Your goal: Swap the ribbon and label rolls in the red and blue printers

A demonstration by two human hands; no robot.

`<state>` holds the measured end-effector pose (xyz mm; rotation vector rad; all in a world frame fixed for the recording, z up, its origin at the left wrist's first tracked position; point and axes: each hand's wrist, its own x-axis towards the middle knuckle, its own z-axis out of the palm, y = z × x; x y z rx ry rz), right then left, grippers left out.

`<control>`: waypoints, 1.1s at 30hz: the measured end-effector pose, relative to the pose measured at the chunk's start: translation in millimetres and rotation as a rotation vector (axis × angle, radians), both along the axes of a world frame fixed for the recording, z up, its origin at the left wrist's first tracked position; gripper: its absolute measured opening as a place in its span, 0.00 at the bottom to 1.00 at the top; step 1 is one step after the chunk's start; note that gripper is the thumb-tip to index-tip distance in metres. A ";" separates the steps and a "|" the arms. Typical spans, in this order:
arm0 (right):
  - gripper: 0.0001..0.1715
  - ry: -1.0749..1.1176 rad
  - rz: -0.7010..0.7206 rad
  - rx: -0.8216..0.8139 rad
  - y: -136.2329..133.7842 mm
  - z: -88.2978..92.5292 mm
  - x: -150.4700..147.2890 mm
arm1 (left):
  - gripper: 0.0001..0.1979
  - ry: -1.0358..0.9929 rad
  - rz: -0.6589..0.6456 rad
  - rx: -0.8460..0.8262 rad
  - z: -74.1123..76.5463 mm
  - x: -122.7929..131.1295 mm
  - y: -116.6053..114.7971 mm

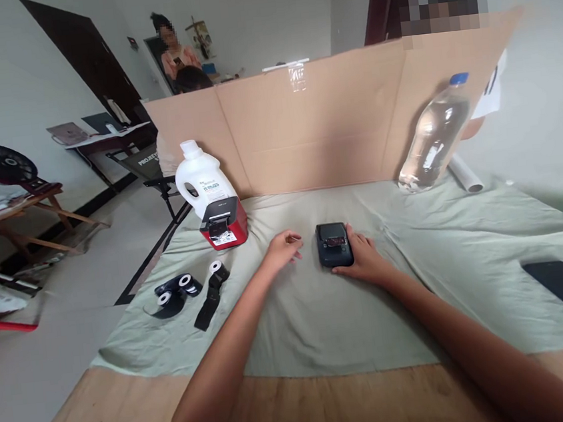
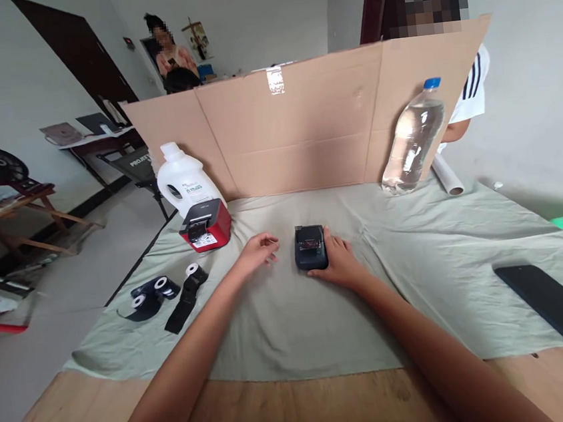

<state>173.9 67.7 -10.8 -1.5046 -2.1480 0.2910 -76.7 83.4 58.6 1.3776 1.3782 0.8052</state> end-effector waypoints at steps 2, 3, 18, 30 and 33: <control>0.76 -0.004 0.009 -0.001 -1.1 -1.7 0.4 | 0.17 -0.004 -0.043 -0.179 -1.3 2.9 27.1; 0.75 -0.011 0.013 -0.004 -1.4 -2.2 0.7 | 0.17 -0.009 -0.086 -0.245 -3.1 6.0 35.8; 0.76 -0.094 -0.005 -0.002 -5.1 -2.2 0.5 | 0.10 -0.024 -0.150 -0.298 -20.8 27.4 45.3; 0.81 -0.084 -0.020 -0.023 -4.8 0.1 -0.5 | 0.07 -0.041 -0.050 -0.346 -29.8 34.6 50.4; 0.80 -0.089 -0.019 -0.025 -4.8 -0.4 0.1 | 0.10 -0.054 -0.032 -0.324 -27.2 35.8 47.1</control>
